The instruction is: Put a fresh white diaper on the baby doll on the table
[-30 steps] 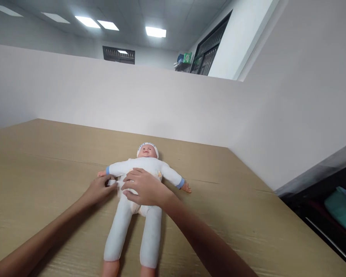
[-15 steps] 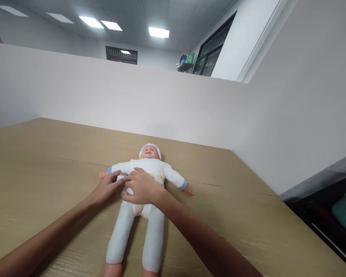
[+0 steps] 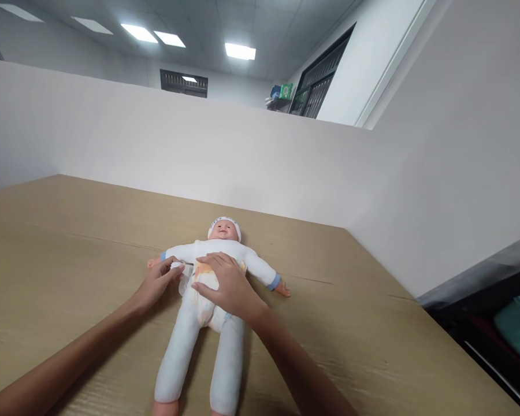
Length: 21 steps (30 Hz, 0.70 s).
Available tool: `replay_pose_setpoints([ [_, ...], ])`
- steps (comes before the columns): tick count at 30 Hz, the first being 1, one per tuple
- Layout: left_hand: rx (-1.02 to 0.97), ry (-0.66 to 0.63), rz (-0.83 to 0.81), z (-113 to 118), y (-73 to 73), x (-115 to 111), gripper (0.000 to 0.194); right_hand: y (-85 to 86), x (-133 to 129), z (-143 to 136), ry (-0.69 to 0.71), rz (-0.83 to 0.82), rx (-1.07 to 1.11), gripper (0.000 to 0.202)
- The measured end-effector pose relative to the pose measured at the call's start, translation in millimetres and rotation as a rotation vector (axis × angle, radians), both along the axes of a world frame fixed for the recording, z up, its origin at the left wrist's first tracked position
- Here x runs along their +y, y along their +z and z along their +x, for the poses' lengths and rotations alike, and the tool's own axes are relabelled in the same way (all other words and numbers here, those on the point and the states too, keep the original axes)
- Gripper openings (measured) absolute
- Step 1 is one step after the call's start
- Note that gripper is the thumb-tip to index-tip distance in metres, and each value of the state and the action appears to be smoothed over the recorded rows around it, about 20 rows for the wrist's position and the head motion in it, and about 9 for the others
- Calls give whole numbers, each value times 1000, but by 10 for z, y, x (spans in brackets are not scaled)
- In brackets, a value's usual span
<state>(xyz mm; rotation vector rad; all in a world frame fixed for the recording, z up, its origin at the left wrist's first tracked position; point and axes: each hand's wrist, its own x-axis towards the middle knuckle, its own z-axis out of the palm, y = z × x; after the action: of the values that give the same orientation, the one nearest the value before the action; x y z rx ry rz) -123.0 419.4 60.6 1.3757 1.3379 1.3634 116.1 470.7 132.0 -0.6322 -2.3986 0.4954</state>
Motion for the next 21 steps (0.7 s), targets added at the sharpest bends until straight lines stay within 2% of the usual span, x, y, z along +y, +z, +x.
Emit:
replay_pose_setpoints([
  [3,12,34,-6,-39,-27,-22,40,-46,-5,-2,-23,-6,12,55],
  [12,169,193,-71,-211,-125,-106,34,-146,36,29,-5,-5,10,59],
  [18,537,233,-81,-215,-168,-167,32,-151,27,57,-31,19,-7,58],
  [21,635,238,-52,-202,-170,-175,29,-157,37,62,-48,26,-10,55],
])
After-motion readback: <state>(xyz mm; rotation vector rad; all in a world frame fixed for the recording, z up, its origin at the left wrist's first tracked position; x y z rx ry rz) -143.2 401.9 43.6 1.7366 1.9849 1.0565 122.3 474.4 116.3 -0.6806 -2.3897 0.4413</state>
